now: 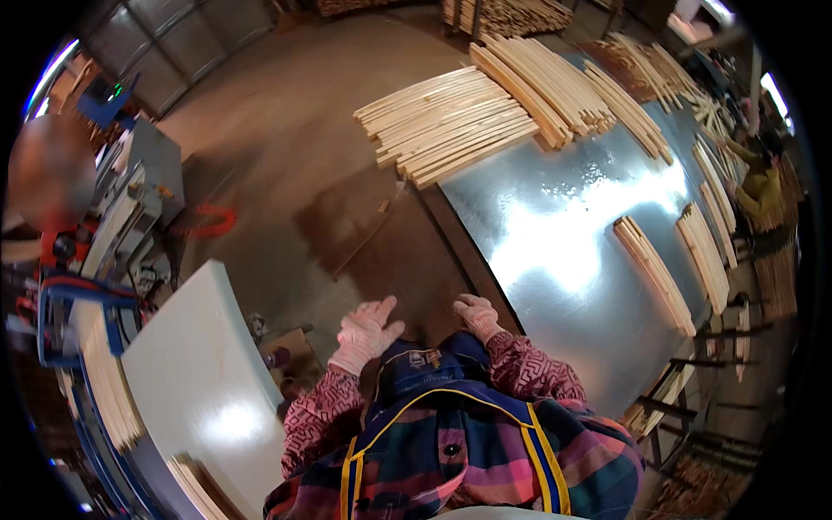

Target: The person repeatedly picks up bundles of thin wooden planks from a metal table and places them onto a conveyor belt. They also use a yellow air blow gun to clear debris from the table surface.

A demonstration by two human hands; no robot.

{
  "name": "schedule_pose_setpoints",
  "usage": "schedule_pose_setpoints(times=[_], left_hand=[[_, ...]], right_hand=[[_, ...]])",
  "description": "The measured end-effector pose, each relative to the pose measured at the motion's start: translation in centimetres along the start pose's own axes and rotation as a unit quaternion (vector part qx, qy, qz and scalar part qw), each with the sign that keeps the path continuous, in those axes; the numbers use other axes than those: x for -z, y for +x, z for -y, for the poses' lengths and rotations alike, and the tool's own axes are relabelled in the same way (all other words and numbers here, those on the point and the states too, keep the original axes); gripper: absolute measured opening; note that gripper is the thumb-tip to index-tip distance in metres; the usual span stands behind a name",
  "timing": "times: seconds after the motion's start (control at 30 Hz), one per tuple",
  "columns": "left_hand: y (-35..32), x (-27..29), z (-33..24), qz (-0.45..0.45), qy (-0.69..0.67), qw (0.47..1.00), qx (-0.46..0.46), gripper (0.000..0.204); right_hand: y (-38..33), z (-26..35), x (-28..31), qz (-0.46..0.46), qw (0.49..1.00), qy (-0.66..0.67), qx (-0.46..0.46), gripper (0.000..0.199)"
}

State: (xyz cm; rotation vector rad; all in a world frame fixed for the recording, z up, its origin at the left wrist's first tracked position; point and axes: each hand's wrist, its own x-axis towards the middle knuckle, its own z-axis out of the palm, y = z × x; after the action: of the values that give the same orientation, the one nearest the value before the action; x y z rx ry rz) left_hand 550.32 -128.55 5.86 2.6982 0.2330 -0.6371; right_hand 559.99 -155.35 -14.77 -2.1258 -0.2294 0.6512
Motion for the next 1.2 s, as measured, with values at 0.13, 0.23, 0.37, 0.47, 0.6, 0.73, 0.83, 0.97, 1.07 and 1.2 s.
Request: schedule_pose_setpoints(times=[0.13, 0.23, 0.37, 0.47, 0.6, 0.73, 0.83, 0.97, 1.07, 1.2], left_hand=[[8.4, 6.0, 1.4, -0.006, 0.01, 0.999, -0.048, 0.063], [13.9, 8.1, 2.0, -0.06, -0.038, 0.995, -0.064, 0.061], [20.3, 10.4, 2.6, -0.102, -0.154, 0.98, -0.07, 0.06], [26.0, 12.8, 4.7, -0.126, -0.076, 0.988, -0.047, 0.061], [36.0, 16.1, 8.5, -0.199, 0.08, 0.973, -0.089, 0.073], [47.6, 19.8, 7.9, -0.091, 0.198, 0.976, 0.017, 0.084], [55.1, 21.2, 7.4, -0.075, 0.243, 0.965, 0.062, 0.083], [63.3, 22.3, 8.7, -0.098, 0.171, 0.979, 0.058, 0.081], [66.7, 21.2, 8.7, -0.113, 0.063, 0.991, 0.036, 0.074], [66.4, 20.8, 8.2, -0.024, -0.007, 0.999, -0.031, 0.061]], right_hand=[[8.2, 3.6, -3.1, -0.041, 0.99, 0.078, -0.109, 0.044], [12.4, 9.5, -1.2, -0.042, 0.99, 0.047, -0.123, 0.038], [17.3, 14.4, 4.5, -0.058, 0.985, 0.062, -0.148, 0.04], [22.2, 13.0, 7.4, -0.171, 0.967, 0.069, -0.178, 0.037], [29.7, 6.3, 8.6, -0.243, 0.948, 0.137, -0.151, 0.026], [31.2, 6.7, 10.5, -0.324, 0.924, 0.13, -0.157, 0.021], [31.1, 8.6, 11.8, -0.321, 0.918, 0.114, -0.203, 0.032], [30.1, 8.5, 11.7, -0.304, 0.91, 0.167, -0.227, 0.053], [30.3, 8.6, 11.1, -0.327, 0.896, 0.205, -0.221, 0.051], [31.2, 9.3, 11.3, -0.362, 0.866, 0.25, -0.239, 0.052]])
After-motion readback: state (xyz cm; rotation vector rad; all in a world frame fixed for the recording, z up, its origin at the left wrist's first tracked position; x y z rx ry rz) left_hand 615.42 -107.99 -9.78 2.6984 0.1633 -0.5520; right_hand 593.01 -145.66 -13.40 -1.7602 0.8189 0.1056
